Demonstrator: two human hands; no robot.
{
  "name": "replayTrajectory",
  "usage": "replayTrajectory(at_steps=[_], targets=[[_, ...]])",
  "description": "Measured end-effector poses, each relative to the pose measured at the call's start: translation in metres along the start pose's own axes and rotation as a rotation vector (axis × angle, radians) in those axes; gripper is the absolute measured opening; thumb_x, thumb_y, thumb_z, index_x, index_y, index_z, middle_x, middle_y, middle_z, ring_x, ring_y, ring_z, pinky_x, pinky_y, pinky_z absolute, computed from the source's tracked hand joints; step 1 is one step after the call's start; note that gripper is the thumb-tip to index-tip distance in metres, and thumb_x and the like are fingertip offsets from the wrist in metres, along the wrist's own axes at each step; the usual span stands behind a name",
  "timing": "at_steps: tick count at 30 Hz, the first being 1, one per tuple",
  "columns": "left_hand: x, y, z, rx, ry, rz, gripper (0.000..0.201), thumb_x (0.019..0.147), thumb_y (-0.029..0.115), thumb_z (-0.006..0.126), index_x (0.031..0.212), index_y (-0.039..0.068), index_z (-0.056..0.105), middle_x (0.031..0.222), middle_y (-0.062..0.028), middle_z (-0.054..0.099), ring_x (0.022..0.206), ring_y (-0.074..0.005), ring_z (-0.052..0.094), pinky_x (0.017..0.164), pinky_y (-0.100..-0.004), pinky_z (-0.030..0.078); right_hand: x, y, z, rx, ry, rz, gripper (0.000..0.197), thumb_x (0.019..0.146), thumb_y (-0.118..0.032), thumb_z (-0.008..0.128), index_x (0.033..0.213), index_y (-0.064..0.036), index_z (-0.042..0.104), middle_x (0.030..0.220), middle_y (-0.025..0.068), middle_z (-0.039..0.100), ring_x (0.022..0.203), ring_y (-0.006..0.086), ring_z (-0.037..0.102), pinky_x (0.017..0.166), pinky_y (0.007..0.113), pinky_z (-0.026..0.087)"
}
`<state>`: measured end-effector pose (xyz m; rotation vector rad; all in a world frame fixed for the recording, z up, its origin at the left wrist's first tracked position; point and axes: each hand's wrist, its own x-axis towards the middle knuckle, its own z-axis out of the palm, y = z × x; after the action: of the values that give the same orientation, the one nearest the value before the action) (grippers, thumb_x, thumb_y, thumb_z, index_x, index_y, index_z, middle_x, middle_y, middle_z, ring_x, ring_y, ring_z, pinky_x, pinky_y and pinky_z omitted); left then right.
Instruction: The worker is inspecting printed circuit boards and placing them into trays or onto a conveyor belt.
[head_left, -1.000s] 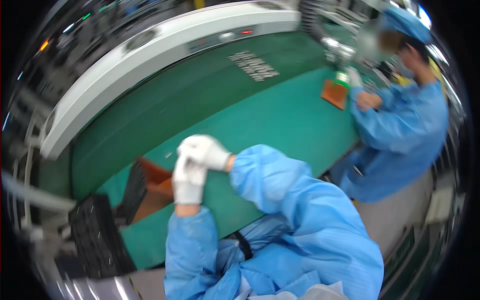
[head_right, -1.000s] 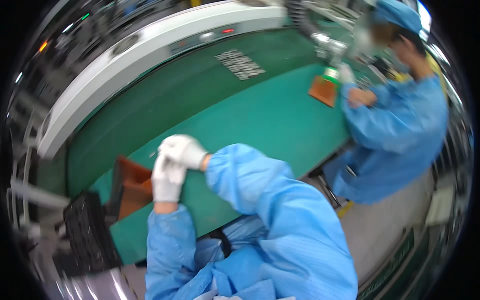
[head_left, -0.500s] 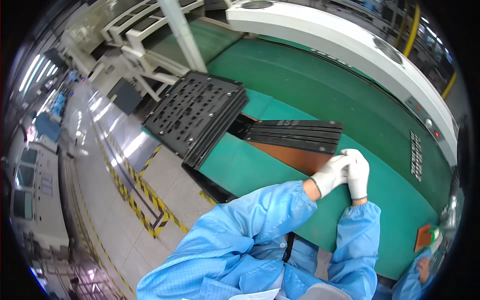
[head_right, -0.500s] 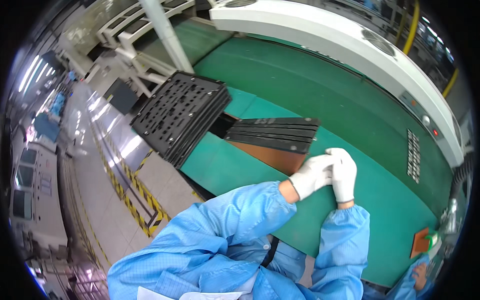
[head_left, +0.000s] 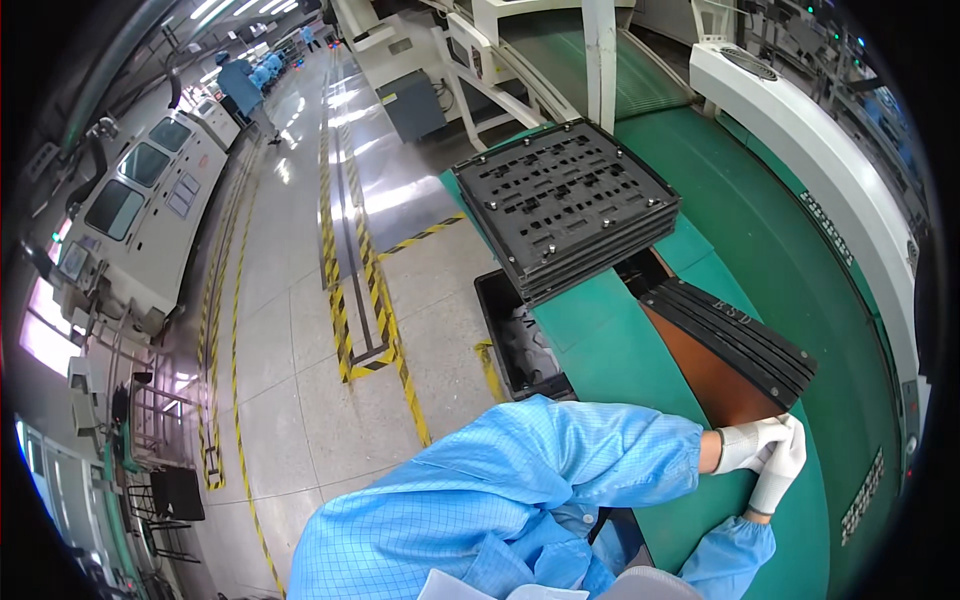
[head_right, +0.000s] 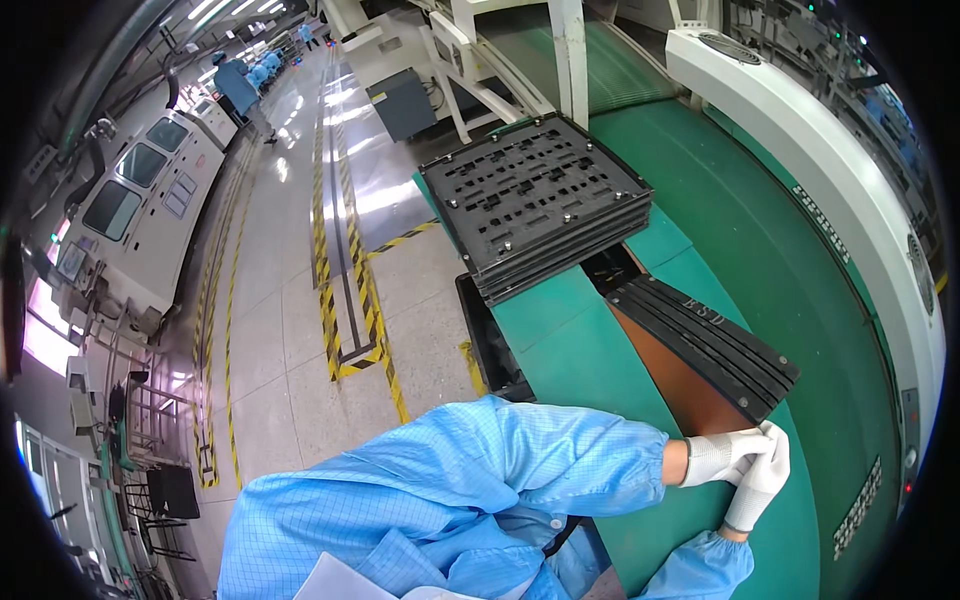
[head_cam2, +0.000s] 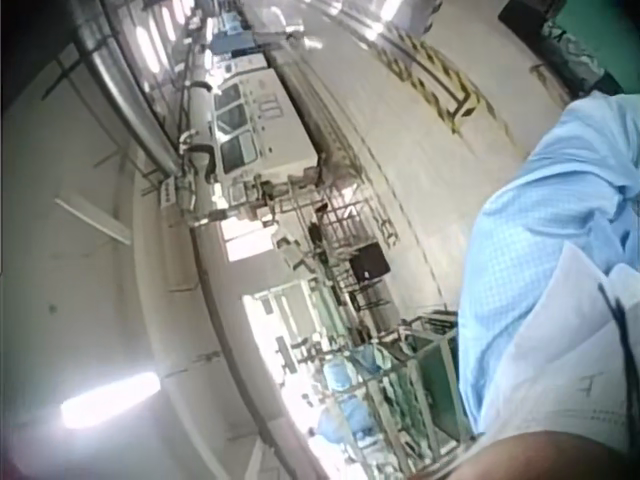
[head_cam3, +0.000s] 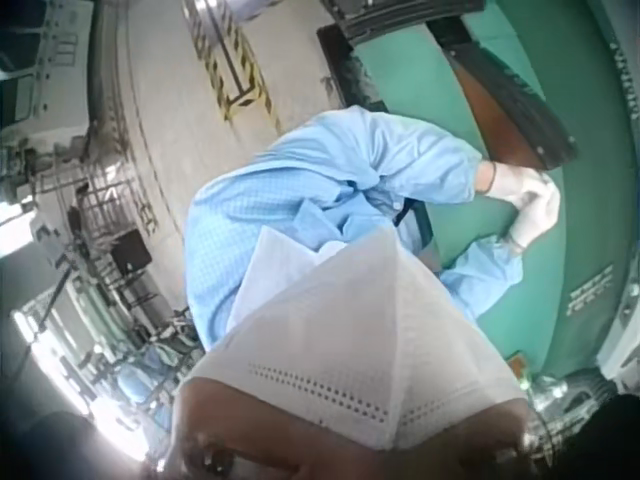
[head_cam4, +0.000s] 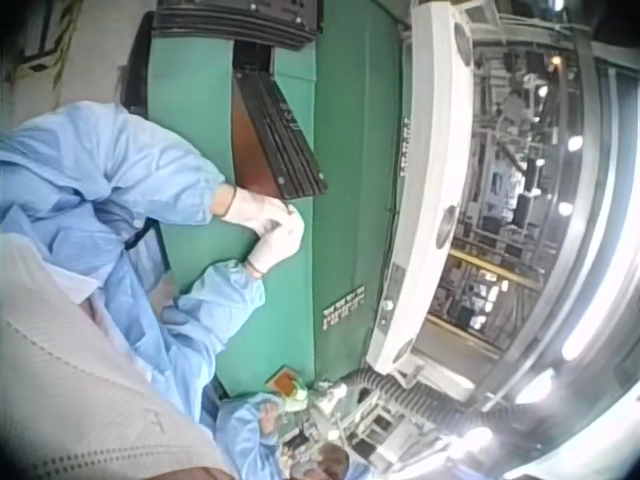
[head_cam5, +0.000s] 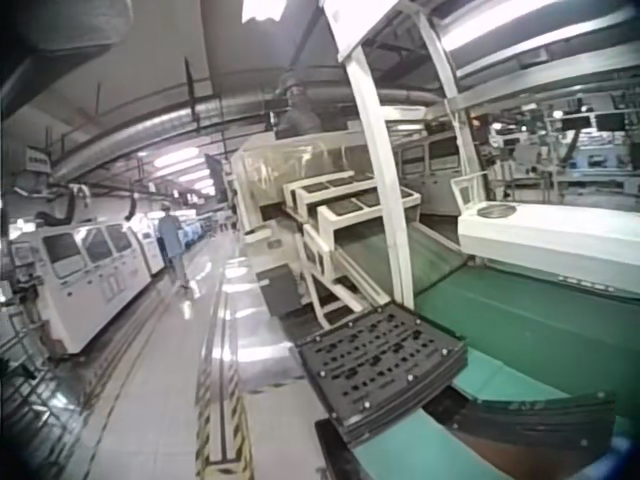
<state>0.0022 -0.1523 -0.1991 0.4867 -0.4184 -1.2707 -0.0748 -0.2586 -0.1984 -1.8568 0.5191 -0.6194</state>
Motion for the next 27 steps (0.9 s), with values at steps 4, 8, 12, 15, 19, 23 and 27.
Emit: replayTrajectory(at_steps=[4,8,12,15,19,23,27], targets=[[0.008,-0.006,-0.005,-0.018,-0.014,0.006,0.042,0.093,0.032,0.047,0.129,0.012,0.044,0.119,-0.0109,0.055,0.110,-0.0249,0.057,0.093,-0.0415,0.048,-0.002,-0.007,0.003,-0.005,0.017,0.003,0.023,0.097,-0.016,0.047,0.102,0.0024,0.059,0.091,0.0061,0.061,0.083,0.0128,0.057,0.075,0.026,0.048],[0.013,-0.012,-0.008,-0.025,-0.024,-0.001,0.042,0.092,0.031,0.047,0.129,0.012,0.044,0.120,-0.0113,0.055,0.110,-0.0253,0.057,0.094,-0.0414,0.047,-0.001,-0.001,-0.001,-0.002,0.012,0.028,0.023,0.097,-0.017,0.047,0.103,0.0026,0.059,0.091,0.0057,0.060,0.083,0.0121,0.057,0.074,0.025,0.047],[0.010,-0.010,-0.002,-0.035,0.009,-0.006,0.043,0.092,0.032,0.046,0.129,0.012,0.044,0.119,-0.0116,0.055,0.110,-0.0253,0.057,0.094,-0.0413,0.047,-0.003,-0.005,0.000,0.043,-0.003,0.052,0.024,0.098,-0.017,0.046,0.104,0.0026,0.058,0.092,0.0048,0.058,0.083,0.0109,0.055,0.074,0.024,0.047],[0.006,-0.006,0.004,-0.052,0.064,0.024,0.020,0.088,0.022,0.046,0.106,0.015,0.052,0.099,-0.0087,0.058,0.092,-0.0257,0.061,0.079,-0.0434,0.053,-0.004,0.002,-0.003,0.025,-0.012,0.019,0.024,0.098,-0.018,0.046,0.105,0.0027,0.058,0.092,0.0045,0.058,0.083,0.0103,0.055,0.074,0.023,0.047],[0.013,-0.015,-0.002,-0.030,0.050,0.009,0.020,0.088,0.024,0.045,0.104,0.015,0.052,0.097,-0.0093,0.058,0.091,-0.0264,0.062,0.081,-0.0437,0.052,-0.003,0.000,-0.003,-0.018,-0.011,-0.004,0.024,0.098,-0.017,0.046,0.106,0.0030,0.057,0.090,0.0044,0.058,0.081,0.0099,0.055,0.072,0.023,0.047],[0.012,-0.016,-0.001,-0.044,0.078,0.013,0.023,0.088,0.025,0.045,0.109,0.015,0.051,0.102,-0.0100,0.058,0.095,-0.0276,0.061,0.083,-0.0448,0.052,-0.005,-0.003,-0.001,0.039,0.001,0.018,0.025,0.099,-0.018,0.046,0.107,0.0031,0.058,0.089,0.0044,0.059,0.081,0.0097,0.055,0.071,0.023,0.047],[0.014,-0.017,-0.004,-0.035,0.062,-0.008,0.030,0.090,0.026,0.044,0.117,0.015,0.048,0.110,-0.0125,0.056,0.103,-0.0294,0.059,0.087,-0.0471,0.050,-0.002,0.007,-0.004,0.035,0.005,0.040,0.027,0.099,-0.019,0.047,0.109,0.0035,0.058,0.090,0.0045,0.059,0.081,0.0093,0.055,0.070,0.023,0.047]])
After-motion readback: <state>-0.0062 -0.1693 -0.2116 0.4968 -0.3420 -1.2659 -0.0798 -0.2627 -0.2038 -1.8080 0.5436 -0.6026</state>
